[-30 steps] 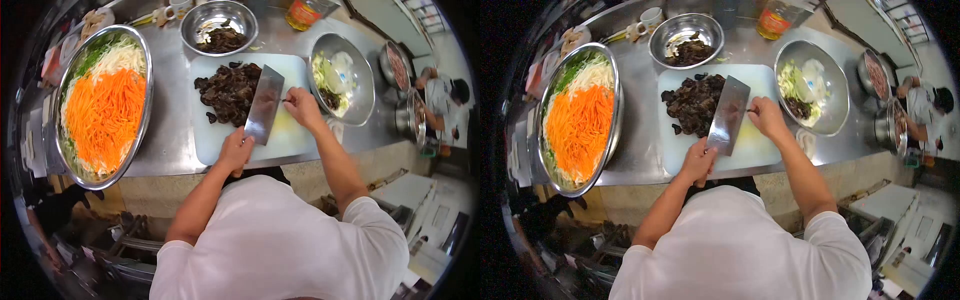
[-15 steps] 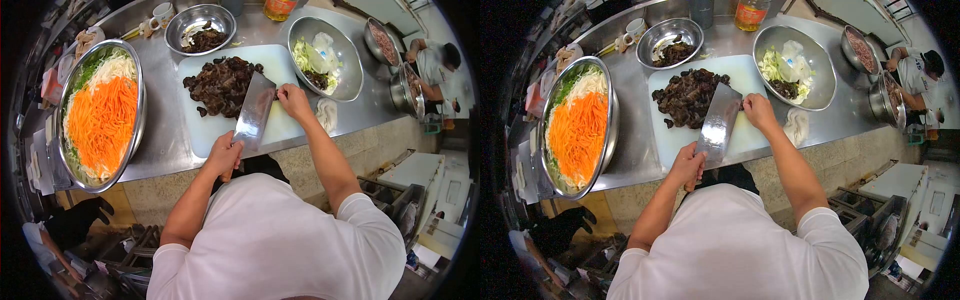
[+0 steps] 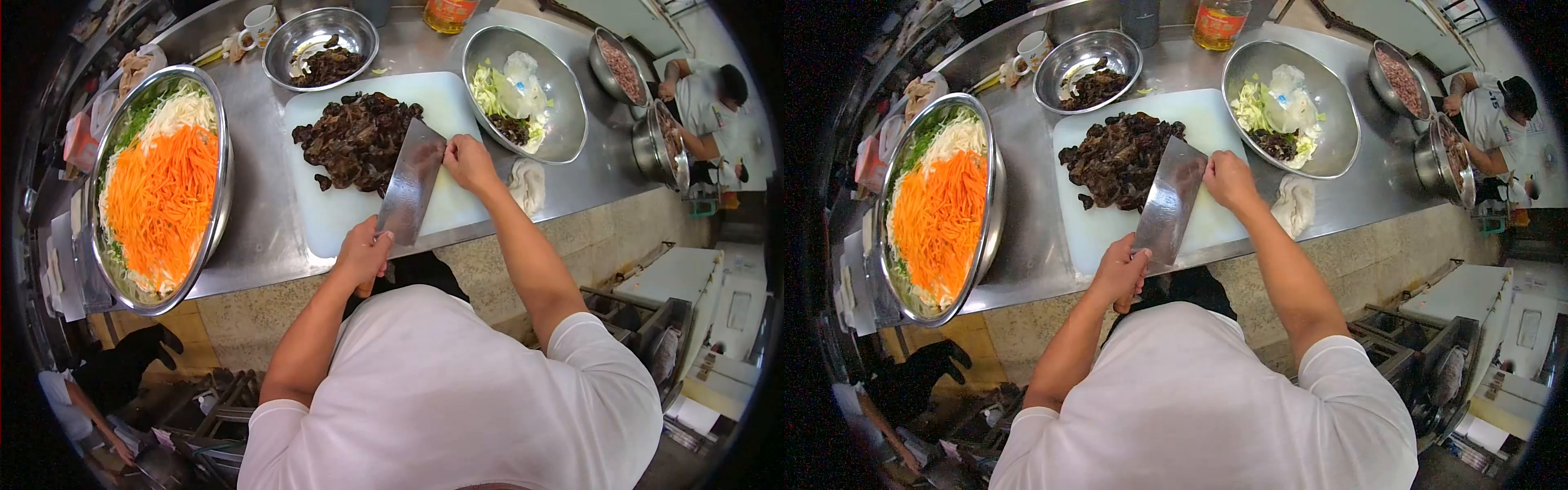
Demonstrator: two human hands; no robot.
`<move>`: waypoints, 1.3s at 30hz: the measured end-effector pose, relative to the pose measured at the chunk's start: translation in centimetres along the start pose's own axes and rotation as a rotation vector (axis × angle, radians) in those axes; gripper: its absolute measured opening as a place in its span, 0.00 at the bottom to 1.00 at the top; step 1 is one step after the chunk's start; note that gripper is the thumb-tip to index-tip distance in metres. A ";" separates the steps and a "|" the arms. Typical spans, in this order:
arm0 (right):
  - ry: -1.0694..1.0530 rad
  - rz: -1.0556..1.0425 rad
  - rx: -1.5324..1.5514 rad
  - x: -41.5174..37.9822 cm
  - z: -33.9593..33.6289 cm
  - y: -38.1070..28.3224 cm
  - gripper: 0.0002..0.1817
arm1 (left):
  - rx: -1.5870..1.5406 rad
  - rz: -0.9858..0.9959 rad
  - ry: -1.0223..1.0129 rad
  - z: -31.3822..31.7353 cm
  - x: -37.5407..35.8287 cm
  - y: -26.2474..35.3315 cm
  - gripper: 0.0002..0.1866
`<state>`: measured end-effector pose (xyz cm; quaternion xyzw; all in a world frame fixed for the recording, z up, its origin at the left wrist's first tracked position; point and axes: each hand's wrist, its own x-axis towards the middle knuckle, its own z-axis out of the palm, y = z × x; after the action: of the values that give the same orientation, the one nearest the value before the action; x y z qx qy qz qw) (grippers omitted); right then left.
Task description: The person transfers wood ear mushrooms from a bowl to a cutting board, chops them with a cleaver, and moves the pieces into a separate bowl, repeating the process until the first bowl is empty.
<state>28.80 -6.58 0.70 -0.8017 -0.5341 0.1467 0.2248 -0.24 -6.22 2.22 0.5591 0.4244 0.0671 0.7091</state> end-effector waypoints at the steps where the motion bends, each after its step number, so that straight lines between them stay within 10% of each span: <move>1: 0.000 0.000 -0.001 -0.1 0.4 -0.2 0.07 | 0.000 0.001 0.000 0.2 0.0 0.3 0.09; 14: 0.116 -0.034 -0.107 4.0 -13.7 -0.1 0.10 | 0.285 0.240 0.168 1.3 1.0 2.1 0.11; 26: -0.196 -0.462 -0.053 22.7 -0.1 -14.3 0.12 | -0.046 0.114 0.277 -0.1 4.2 -0.3 0.12; 39: -0.278 -0.602 -0.167 29.3 8.2 -13.3 0.07 | 0.035 0.058 0.244 -0.8 3.5 1.3 0.14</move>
<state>25.72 26.49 0.72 -0.5958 -0.7827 0.1373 0.1166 1.97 -3.17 1.50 0.5711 0.4924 0.1475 0.6400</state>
